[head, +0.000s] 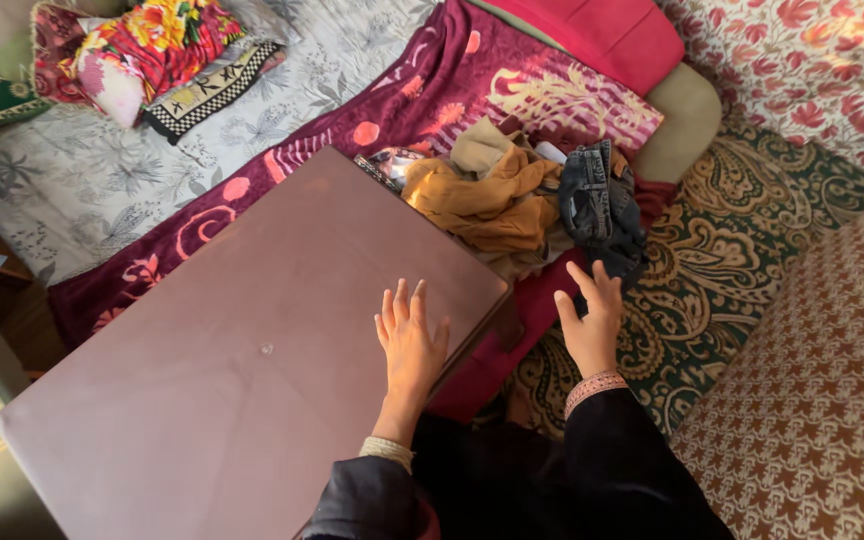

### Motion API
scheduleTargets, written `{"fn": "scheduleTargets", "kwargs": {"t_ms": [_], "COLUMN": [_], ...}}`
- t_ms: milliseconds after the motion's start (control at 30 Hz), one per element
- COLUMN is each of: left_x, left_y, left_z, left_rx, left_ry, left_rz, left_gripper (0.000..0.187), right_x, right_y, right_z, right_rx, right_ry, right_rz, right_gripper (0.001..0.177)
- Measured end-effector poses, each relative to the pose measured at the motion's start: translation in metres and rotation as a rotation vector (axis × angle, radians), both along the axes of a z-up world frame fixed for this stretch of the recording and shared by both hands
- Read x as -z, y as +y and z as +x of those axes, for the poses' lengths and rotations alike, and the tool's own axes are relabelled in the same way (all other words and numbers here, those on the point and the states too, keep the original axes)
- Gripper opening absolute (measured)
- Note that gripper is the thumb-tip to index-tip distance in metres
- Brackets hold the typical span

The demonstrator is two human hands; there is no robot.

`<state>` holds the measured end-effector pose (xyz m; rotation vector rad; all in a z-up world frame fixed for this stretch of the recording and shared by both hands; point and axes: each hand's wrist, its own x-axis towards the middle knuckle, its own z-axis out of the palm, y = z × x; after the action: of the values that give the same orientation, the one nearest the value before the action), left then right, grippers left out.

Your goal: The person folds a dark blue long-sleeved shirt, a pair of tan trousers, and a mustard-colored long-sleeved shirt on a small table. Each item is smoothed, folded into a compact rectangle, and placed on a stack beside the table.

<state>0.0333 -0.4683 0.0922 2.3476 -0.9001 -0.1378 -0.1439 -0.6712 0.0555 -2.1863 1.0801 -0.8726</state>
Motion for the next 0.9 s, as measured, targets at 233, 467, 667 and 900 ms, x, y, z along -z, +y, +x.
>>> {"fn": "scheduleTargets", "kwargs": {"t_ms": [233,467,667,900], "left_x": [0.04,0.072,0.083,0.092], "left_y": [-0.085,-0.157,-0.169,-0.171], "left_z": [0.048,0.096,0.116,0.122], "left_rx": [-0.095,-0.29,-0.263,-0.262], "left_ry": [0.048,0.064,0.063,0.043], "left_rz": [0.183,0.439,0.467,0.474], "left_gripper": [0.076,0.105,0.113,0.112], "right_x": [0.075,0.159,0.239,0.293], "right_y": [-0.083,-0.159,-0.217,-0.276], "right_z": [0.061,0.138,0.226,0.282], "right_rx": [-0.252,-0.451,-0.596,-0.482], "right_ry": [-0.148,0.091,0.482,0.612], "right_rz": [0.191,0.211,0.017,-0.448], "right_gripper": [0.036,0.052,0.073,0.052]}}
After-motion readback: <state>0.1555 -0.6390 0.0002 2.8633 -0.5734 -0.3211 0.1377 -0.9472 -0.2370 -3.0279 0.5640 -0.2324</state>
